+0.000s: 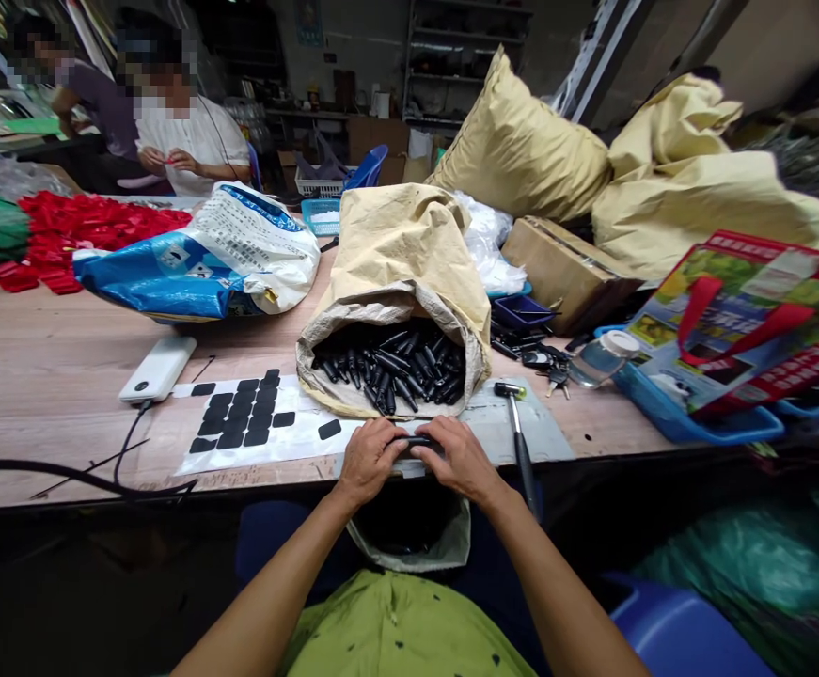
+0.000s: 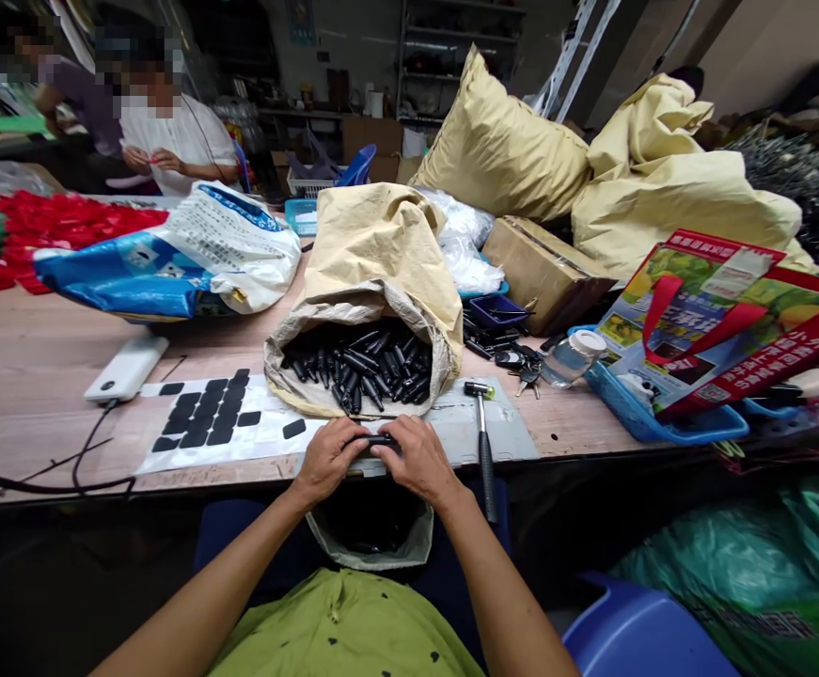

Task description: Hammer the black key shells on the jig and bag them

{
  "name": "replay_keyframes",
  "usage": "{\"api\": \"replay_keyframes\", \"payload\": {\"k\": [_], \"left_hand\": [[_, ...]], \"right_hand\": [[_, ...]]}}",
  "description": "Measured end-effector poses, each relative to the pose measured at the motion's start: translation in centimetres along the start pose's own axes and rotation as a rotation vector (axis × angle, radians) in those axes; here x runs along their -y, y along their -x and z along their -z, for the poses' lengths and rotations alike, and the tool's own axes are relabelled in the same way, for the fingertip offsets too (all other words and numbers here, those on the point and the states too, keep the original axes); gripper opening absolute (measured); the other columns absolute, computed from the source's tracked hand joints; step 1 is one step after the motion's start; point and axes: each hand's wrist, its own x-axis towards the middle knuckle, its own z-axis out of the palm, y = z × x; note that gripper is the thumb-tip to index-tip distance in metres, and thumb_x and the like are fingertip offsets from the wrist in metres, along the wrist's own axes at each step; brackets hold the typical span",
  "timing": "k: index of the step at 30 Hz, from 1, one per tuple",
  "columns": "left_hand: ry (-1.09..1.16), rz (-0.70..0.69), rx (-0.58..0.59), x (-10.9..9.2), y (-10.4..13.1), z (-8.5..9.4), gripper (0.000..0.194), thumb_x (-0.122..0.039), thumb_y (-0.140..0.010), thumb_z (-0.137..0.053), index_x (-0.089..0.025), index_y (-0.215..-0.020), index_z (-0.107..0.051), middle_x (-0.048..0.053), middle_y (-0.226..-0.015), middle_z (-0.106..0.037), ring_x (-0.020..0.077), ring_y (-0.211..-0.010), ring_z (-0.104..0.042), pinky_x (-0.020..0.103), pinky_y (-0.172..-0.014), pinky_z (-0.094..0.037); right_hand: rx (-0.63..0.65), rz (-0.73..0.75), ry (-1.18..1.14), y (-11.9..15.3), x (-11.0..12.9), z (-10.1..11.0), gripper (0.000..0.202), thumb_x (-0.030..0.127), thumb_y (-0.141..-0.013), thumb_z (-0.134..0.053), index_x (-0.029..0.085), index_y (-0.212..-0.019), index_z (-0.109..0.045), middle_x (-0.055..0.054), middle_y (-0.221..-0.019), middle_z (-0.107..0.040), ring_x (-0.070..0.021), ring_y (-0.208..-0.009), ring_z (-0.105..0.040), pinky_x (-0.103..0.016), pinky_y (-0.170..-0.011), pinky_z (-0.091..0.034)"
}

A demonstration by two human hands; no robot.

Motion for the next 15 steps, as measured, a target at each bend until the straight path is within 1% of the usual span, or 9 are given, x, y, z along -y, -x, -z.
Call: {"api": "replay_keyframes", "payload": {"k": [2,6,8,10,15], "left_hand": [[-0.002,0.001,-0.008,0.1,0.0,0.0,0.021,-0.032,-0.1,-0.054,-0.024,-0.104,-0.073,0.003,-0.095,-0.067,0.0215,-0.096,-0.06,0.035,-0.083,-0.041],[-0.023,-0.002,-0.017,0.4,0.0,-0.2,0.021,-0.032,-0.101,-0.053,-0.024,-0.102,-0.072,0.003,-0.094,-0.067,0.0211,-0.095,-0.06,0.035,-0.082,-0.041],[-0.028,-0.005,-0.024,0.5,0.0,-0.3,0.022,-0.031,-0.1,-0.053,-0.024,-0.101,-0.073,0.003,-0.094,-0.067,0.0211,-0.094,-0.06,0.034,-0.082,-0.041],[-0.021,-0.012,-0.021,0.7,0.0,-0.3,0.022,-0.031,-0.1,-0.053,-0.024,-0.102,-0.074,0.004,-0.092,-0.067,0.0211,-0.093,-0.06,0.034,-0.082,-0.042],[0.007,-0.015,-0.005,0.8,0.1,-0.3,0.022,-0.029,-0.099,-0.055,-0.024,-0.102,-0.076,0.004,-0.09,-0.068,0.0211,-0.092,-0.059,0.035,-0.084,-0.043]], "right_hand": [[0.017,0.035,0.022,-0.2,-0.3,-0.6,0.013,0.031,-0.096,-0.066,0.022,-0.104,-0.066,-0.006,-0.098,-0.064,-0.0222,-0.096,-0.057,-0.034,-0.085,-0.044],[0.045,0.086,0.076,-0.6,-0.8,-0.9,0.013,0.033,-0.099,-0.062,0.021,-0.1,-0.064,-0.006,-0.096,-0.063,-0.022,-0.094,-0.055,-0.034,-0.082,-0.04],[0.051,0.107,0.082,-0.7,-0.8,-1.1,0.012,0.031,-0.099,-0.06,0.021,-0.095,-0.064,-0.005,-0.093,-0.062,-0.0218,-0.091,-0.053,-0.034,-0.08,-0.039],[0.035,0.118,0.062,-0.7,-0.7,-1.4,0.012,0.029,-0.099,-0.06,0.021,-0.09,-0.063,-0.005,-0.09,-0.061,-0.0217,-0.089,-0.051,-0.034,-0.079,-0.038],[-0.061,0.097,-0.03,-0.5,-0.3,-2.3,0.018,0.023,-0.096,-0.059,0.021,-0.078,-0.058,-0.005,-0.082,-0.057,-0.022,-0.084,-0.048,-0.035,-0.078,-0.038]]}}
